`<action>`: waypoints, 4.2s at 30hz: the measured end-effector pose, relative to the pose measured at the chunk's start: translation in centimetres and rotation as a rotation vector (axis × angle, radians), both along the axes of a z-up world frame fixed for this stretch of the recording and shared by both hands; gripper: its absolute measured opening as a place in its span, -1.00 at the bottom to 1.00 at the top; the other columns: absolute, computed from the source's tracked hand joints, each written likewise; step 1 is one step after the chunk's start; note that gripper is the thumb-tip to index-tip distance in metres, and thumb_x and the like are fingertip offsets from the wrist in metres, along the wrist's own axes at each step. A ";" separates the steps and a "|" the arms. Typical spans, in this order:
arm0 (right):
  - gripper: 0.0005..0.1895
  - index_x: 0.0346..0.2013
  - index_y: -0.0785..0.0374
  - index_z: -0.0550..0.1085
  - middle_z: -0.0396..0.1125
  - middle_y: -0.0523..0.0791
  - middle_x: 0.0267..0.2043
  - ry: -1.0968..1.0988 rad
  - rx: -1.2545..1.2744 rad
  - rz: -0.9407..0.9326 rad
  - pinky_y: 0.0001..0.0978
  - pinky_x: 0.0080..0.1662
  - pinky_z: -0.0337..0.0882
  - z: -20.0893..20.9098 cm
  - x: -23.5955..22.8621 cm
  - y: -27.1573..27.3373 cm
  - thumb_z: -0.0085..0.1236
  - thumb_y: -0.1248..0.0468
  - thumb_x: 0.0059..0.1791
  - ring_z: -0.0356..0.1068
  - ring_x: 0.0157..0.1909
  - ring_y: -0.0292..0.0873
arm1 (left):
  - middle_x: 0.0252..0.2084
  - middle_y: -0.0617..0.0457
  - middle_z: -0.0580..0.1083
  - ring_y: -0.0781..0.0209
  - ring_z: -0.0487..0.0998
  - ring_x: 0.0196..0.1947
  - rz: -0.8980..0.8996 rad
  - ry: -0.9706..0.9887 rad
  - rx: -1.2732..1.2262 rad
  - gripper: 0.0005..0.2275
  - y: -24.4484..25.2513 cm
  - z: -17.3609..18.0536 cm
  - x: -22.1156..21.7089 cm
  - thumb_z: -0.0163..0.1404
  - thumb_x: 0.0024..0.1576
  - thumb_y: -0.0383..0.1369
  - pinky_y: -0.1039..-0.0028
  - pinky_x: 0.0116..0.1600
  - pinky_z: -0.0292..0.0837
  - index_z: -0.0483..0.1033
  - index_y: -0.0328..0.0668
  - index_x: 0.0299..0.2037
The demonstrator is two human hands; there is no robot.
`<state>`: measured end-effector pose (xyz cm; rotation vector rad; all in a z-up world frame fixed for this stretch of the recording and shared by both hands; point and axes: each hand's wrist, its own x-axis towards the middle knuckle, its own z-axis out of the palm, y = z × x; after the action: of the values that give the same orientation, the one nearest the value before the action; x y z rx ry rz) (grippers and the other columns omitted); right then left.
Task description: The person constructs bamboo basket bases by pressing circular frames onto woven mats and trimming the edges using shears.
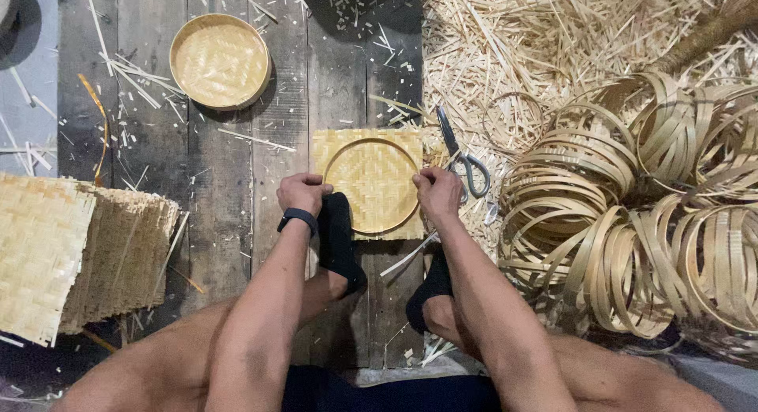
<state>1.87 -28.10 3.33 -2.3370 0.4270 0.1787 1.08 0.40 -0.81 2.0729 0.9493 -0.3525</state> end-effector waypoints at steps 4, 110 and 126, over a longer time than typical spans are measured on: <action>-0.75 -0.25 0.25 0.65 0.54 0.03 -0.33 0.022 0.045 -0.009 -0.22 -0.11 0.51 -0.8 0.0 -0.4 0.35 0.18 -0.14 0.57 -0.27 -0.03 | -0.33 -0.05 0.65 0.07 0.68 -0.29 -0.021 -0.049 0.061 -0.77 0.0 -0.8 -0.6 0.41 -0.20 -0.35 0.37 -0.05 0.57 0.75 -0.06 -0.32; -0.82 -0.14 0.26 0.61 0.52 0.05 -0.18 -0.225 0.201 0.299 -0.19 -0.10 0.52 -2.3 6.0 3.5 0.14 0.26 0.05 0.55 -0.15 0.07 | -0.14 -0.08 0.61 -0.10 0.61 -0.08 -0.668 -0.181 -0.132 -0.71 -5.9 2.8 9.9 -0.01 0.22 -0.05 0.21 -0.02 0.50 0.65 0.03 -0.06; -0.56 -0.03 0.35 0.54 0.47 0.18 -0.09 0.083 0.075 0.219 0.05 0.07 0.41 -1.0 5.6 4.0 -0.16 0.07 0.15 0.47 -0.06 0.25 | -0.36 -0.08 0.61 0.20 0.58 -0.36 -0.569 -0.122 -0.280 -0.67 -5.5 -4.1 11.1 0.25 0.03 -0.13 0.38 -0.22 0.47 0.68 -0.29 -0.28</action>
<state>7.51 -24.15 2.34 -2.3044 0.1993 0.3912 12.22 -5.15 -4.91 2.0404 0.2043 -0.6057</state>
